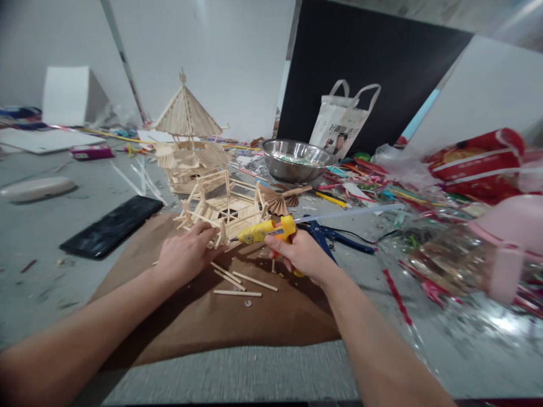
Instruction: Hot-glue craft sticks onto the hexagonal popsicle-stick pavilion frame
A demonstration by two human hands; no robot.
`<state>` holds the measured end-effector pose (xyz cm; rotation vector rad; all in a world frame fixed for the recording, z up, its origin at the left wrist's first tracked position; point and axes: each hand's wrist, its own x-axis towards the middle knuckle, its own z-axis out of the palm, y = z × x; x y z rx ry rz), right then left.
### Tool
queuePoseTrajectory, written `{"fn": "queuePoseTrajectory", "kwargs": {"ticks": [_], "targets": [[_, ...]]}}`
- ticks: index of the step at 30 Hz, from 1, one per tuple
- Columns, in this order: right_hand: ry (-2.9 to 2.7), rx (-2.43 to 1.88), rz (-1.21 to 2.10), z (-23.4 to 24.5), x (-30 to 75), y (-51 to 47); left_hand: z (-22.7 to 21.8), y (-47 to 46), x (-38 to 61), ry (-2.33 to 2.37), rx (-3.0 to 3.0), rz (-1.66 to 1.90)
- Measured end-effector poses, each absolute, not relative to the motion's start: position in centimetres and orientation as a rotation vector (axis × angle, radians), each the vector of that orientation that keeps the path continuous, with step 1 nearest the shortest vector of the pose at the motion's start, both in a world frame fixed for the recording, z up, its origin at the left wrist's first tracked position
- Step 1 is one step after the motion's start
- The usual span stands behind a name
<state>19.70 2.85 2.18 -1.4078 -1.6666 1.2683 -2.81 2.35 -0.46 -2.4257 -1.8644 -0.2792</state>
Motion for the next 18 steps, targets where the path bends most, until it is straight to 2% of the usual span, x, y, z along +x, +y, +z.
{"fn": "queuePoseTrajectory", "kwargs": {"ticks": [18], "targets": [[-1.726,-1.497,1.224,2.15,19.90,2.79,-0.54,2.39,-2.69,-1.898,-2.420,-0.252]]}}
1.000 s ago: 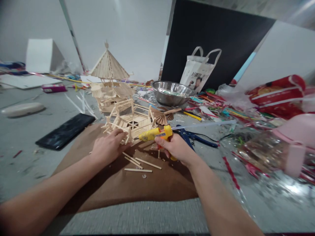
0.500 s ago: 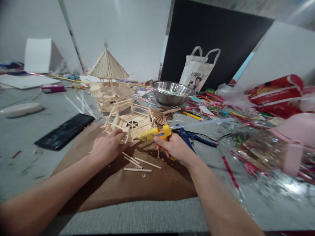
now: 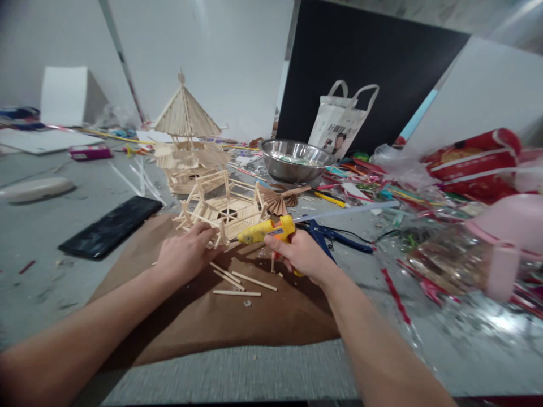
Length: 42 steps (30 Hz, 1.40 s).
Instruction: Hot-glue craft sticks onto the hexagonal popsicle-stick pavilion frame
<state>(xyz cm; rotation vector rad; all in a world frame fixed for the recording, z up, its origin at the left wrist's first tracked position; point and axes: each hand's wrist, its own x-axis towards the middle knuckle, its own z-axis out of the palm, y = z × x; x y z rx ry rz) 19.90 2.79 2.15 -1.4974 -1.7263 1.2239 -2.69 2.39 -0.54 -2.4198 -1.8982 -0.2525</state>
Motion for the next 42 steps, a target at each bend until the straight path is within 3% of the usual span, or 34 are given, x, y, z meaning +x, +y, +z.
{"fn": "queuePoseTrajectory", "kwargs": {"ticks": [35,42], "targets": [[-1.795,-1.545,1.309,3.1,21.3,2.9,-0.4,2.4,-2.7,-1.938,-2.414,-0.214],[-1.659,-1.501,1.206,4.4,22.7,2.9,0.1,2.2,-2.5,-1.955,-2.432,-0.196]]}}
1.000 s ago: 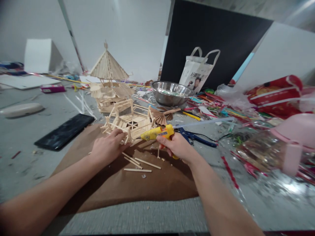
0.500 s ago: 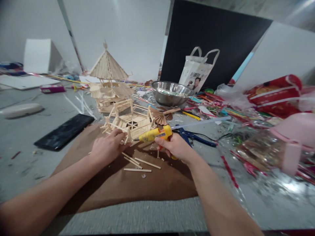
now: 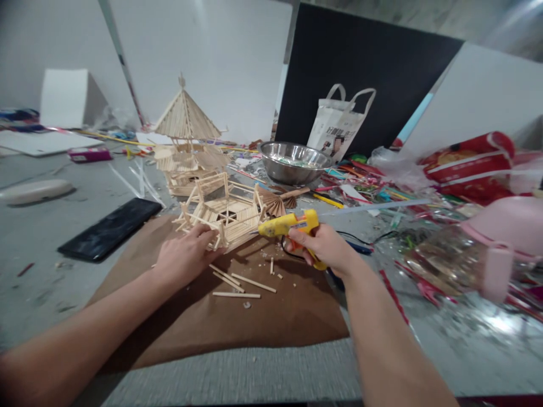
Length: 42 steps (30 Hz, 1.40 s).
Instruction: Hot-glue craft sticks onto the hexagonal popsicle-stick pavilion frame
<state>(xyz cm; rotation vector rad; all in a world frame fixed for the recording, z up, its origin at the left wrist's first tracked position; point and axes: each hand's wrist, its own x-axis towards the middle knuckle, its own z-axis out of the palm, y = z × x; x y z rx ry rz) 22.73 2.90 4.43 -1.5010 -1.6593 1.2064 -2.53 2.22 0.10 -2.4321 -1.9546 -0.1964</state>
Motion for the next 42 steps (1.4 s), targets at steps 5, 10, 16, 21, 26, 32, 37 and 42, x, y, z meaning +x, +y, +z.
{"fn": "queuePoseTrajectory", "kwargs": {"ticks": [5,10,16,21,26,32,37,42], "targets": [[-1.565,-1.557,1.044,5.0,24.1,3.2,0.0,2.2,-2.7,-1.951,-2.426,-0.215],[-1.615,-1.668,0.942,4.8,24.7,3.5,-0.1,2.1,-3.1,-1.901,-2.423,-0.210],[-1.807,-1.754,0.750,4.2,24.5,3.7,-0.1,2.2,-3.1,-1.870,-2.427,-0.217],[-1.918,-1.858,0.544,4.4,24.1,3.6,-0.1,2.3,-3.0,-1.955,-2.432,-0.198],[-1.961,-1.890,0.430,4.6,23.6,3.3,0.1,2.2,-2.8,-1.998,-2.446,-0.198],[-2.005,-1.801,0.295,4.8,22.9,3.0,0.1,2.2,-2.8,-2.002,-2.452,-0.178],[-2.026,-1.798,0.225,5.1,22.6,2.6,0.0,2.2,-3.0,-1.928,-2.447,-0.205],[-2.050,-1.804,0.167,5.1,22.6,2.5,0.2,2.1,-2.9,-1.982,-2.454,-0.170]]}}
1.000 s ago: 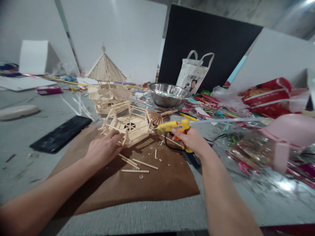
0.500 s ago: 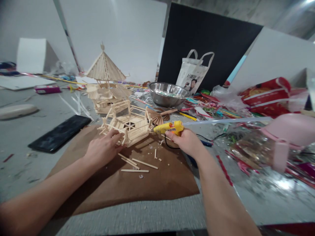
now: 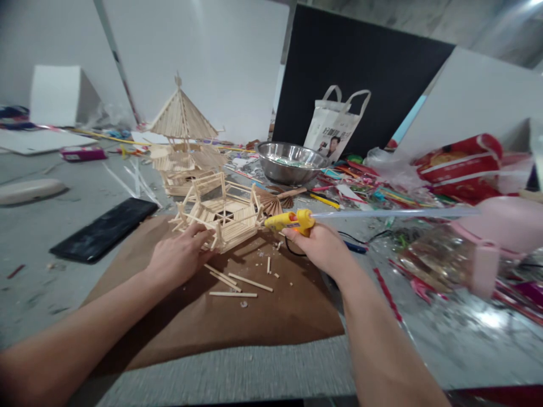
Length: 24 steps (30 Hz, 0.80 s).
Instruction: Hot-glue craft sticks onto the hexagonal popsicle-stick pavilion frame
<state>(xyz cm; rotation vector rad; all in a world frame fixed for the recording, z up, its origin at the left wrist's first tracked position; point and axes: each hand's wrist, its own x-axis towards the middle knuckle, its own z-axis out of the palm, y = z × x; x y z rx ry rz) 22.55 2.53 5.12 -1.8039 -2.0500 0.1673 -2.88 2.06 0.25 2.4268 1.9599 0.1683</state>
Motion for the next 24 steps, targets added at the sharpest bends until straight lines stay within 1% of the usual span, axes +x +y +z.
{"fn": "queuePoseTrajectory", "kwargs": {"ticks": [16,24], "targets": [[-2.147,-1.811,0.103,5.36,22.27,2.31,-0.15,2.16,-3.16,1.932,2.529,0.234],[-2.147,-1.801,0.080,5.28,22.43,2.33,0.01,2.15,-3.01,1.948,2.496,0.206]]}}
